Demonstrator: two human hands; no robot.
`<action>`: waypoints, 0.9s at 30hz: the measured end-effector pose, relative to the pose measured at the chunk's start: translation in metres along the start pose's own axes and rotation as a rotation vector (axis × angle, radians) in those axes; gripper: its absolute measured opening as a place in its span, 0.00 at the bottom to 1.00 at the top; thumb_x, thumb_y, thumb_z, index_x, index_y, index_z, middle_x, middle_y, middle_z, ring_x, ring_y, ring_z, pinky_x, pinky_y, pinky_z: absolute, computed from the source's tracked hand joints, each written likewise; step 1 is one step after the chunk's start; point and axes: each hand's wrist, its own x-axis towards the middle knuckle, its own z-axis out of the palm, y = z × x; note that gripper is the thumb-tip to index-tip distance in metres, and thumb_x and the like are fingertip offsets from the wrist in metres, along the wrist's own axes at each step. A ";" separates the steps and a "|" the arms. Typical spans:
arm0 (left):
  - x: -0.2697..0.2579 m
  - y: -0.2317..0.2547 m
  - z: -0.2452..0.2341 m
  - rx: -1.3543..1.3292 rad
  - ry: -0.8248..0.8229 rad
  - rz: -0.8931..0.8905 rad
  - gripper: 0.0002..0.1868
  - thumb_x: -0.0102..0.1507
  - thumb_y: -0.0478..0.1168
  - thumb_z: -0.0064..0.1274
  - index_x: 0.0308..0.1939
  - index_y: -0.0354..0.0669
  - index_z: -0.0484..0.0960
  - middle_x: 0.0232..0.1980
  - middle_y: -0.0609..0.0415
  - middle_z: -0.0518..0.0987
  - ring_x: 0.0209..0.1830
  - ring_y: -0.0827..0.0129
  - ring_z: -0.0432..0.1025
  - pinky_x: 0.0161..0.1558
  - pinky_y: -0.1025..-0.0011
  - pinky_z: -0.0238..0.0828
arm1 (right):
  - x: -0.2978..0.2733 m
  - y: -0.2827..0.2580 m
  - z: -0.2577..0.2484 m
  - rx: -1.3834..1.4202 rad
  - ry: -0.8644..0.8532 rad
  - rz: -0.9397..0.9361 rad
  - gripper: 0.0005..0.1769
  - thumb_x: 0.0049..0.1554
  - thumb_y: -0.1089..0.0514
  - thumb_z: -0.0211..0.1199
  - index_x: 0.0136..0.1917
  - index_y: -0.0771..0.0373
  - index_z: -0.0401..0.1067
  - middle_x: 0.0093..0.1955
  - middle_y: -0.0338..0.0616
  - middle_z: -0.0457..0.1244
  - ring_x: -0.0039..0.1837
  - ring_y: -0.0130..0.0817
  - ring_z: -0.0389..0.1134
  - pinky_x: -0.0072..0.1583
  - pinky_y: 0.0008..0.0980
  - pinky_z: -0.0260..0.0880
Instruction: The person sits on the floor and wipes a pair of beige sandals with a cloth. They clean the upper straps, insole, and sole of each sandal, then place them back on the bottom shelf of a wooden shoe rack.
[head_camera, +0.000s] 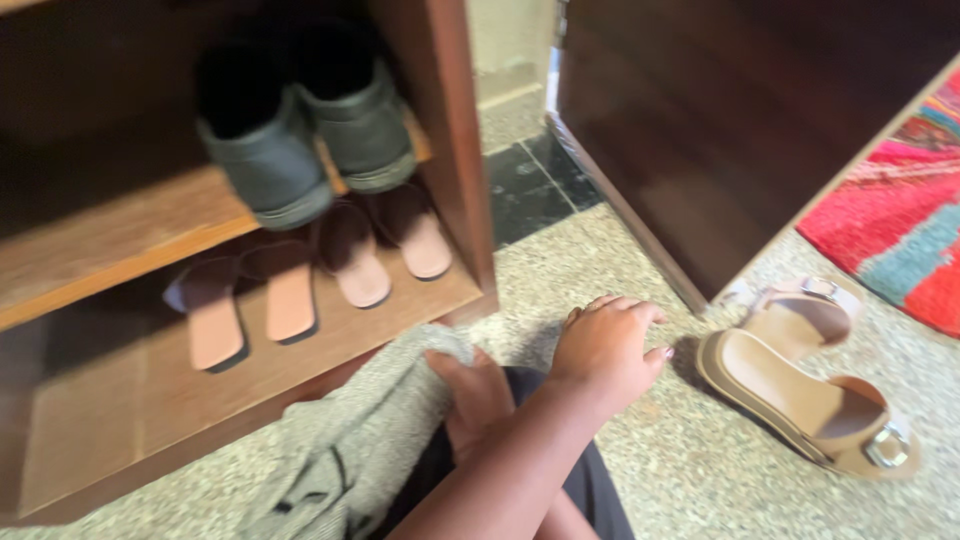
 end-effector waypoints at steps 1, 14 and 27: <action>0.003 0.003 0.006 0.005 -0.049 -0.011 0.20 0.60 0.47 0.60 0.54 0.48 0.80 0.58 0.53 0.80 0.63 0.57 0.69 0.64 0.56 0.62 | 0.003 0.003 0.000 0.024 0.014 -0.002 0.25 0.55 0.61 0.67 0.64 0.57 0.67 0.57 0.43 0.67 0.56 0.34 0.67 0.56 0.36 0.67; 0.048 0.020 0.118 -0.274 -0.237 -0.481 0.46 0.59 0.65 0.57 0.72 0.40 0.62 0.61 0.40 0.77 0.59 0.49 0.75 0.56 0.57 0.75 | 0.011 0.005 0.024 0.184 0.067 0.059 0.20 0.57 0.58 0.65 0.62 0.59 0.70 0.55 0.40 0.68 0.54 0.31 0.68 0.56 0.34 0.67; 0.068 -0.022 0.199 -0.493 -0.220 -0.561 0.47 0.54 0.63 0.61 0.69 0.38 0.69 0.60 0.43 0.80 0.56 0.54 0.78 0.57 0.59 0.75 | 0.023 0.018 0.019 0.271 0.122 0.077 0.15 0.59 0.56 0.63 0.60 0.60 0.72 0.53 0.38 0.69 0.53 0.28 0.68 0.56 0.33 0.67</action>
